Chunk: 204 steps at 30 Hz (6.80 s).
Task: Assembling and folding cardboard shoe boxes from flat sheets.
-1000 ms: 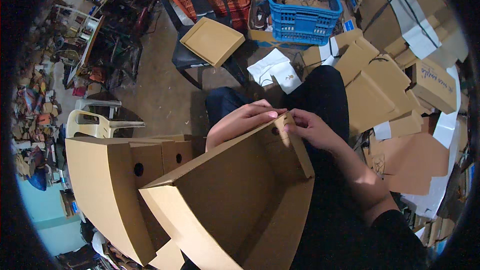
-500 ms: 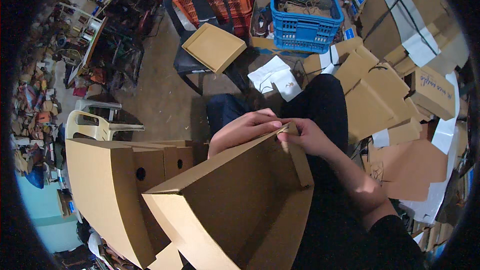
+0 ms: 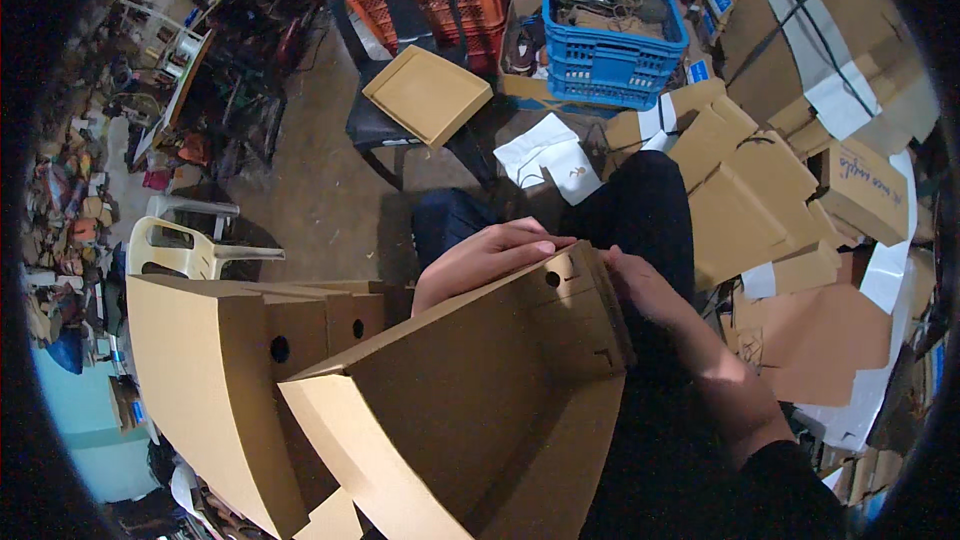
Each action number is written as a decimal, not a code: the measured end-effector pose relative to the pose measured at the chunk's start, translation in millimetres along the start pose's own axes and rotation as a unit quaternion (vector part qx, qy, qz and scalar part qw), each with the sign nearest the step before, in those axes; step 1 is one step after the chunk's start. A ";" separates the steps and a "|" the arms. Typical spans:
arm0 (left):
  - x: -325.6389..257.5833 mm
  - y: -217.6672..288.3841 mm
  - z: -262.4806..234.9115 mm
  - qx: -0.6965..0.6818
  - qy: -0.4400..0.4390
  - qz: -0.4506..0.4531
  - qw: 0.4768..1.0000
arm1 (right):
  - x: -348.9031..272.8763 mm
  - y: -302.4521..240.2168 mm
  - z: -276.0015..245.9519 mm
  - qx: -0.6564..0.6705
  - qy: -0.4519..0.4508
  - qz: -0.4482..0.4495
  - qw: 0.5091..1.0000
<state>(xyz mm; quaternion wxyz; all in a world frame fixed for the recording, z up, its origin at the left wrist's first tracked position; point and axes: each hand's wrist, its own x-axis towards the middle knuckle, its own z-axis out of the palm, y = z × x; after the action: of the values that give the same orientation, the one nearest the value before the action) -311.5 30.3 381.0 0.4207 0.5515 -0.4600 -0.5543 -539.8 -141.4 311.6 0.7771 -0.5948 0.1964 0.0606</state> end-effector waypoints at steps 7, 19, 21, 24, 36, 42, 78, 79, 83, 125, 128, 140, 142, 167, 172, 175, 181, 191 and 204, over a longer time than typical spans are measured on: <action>8.9 -1.1 1.1 -0.041 -0.013 0.030 0.999 | -9.1 -1.9 2.3 0.005 0.033 -0.021 0.999; 12.9 13.9 -3.3 -0.021 -0.024 -0.003 0.999 | -13.6 -2.1 18.7 -0.071 0.045 -0.035 0.996; 13.7 14.0 -2.1 -0.020 -0.028 -0.009 0.999 | -12.3 -0.9 16.5 -0.024 0.039 -0.034 0.998; 14.1 13.1 0.4 -0.018 -0.034 -0.015 0.999 | -9.7 9.3 11.4 0.075 0.031 0.004 0.997; 6.8 5.6 5.3 -0.059 -0.011 -0.075 0.995 | -1.8 -7.4 33.9 0.242 0.009 0.086 0.966; 8.8 2.5 3.4 0.031 0.012 -0.025 0.999 | -1.6 0.3 39.2 0.290 0.010 0.137 0.947; 7.5 -1.6 3.2 0.058 0.069 -0.039 0.995 | 9.0 -10.9 35.3 0.062 0.034 -0.004 0.997; 7.9 -0.7 2.4 0.065 0.066 -0.043 0.995 | 7.8 -12.0 36.1 0.078 0.039 0.001 0.996; 8.6 2.9 3.9 0.084 0.078 -0.056 0.992 | 7.7 -8.0 34.9 0.078 0.049 -0.003 0.996; 13.6 -2.5 -0.4 0.139 0.087 -0.011 0.986 | 15.9 1.8 29.7 0.007 0.052 -0.059 0.997; 10.2 -1.0 1.4 0.120 0.093 -0.013 0.988 | 15.6 -0.3 30.3 -0.030 0.055 -0.071 0.996; 13.7 -6.2 0.6 0.119 0.085 0.043 0.988 | 12.6 -5.8 29.2 -0.012 0.030 -0.069 0.997; 13.4 -1.9 -0.3 0.130 0.081 0.019 0.988 | 11.2 -9.5 29.8 -0.022 0.027 -0.055 0.998; 18.4 -8.9 4.3 -0.086 -0.054 0.018 0.995 | 7.1 -12.0 39.9 -0.194 0.126 -0.085 0.969; 13.4 4.9 4.3 -0.023 -0.020 0.014 0.999 | -13.7 -33.0 30.7 -0.277 0.009 0.047 0.960; 10.4 4.0 5.1 -0.028 -0.002 0.000 1.000 | -35.0 -23.1 -1.1 -0.261 -0.114 0.054 0.957; 10.1 5.4 8.7 -0.048 -0.005 -0.001 0.999 | -65.9 -19.2 -9.7 -0.189 -0.158 0.065 0.967; 10.1 2.8 7.5 -0.049 0.008 -0.025 0.998 | -67.8 -23.0 14.2 -0.269 -0.074 0.040 0.959; 12.2 4.7 6.6 -0.021 0.003 -0.011 1.000 | -74.2 -28.9 21.2 -0.321 -0.028 0.006 0.946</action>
<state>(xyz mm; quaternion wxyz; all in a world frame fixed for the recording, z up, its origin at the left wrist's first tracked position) -318.8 17.7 382.6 0.4272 0.5492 -0.4407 -0.5671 -593.3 -119.2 370.1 0.5495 -0.8099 0.1480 0.1421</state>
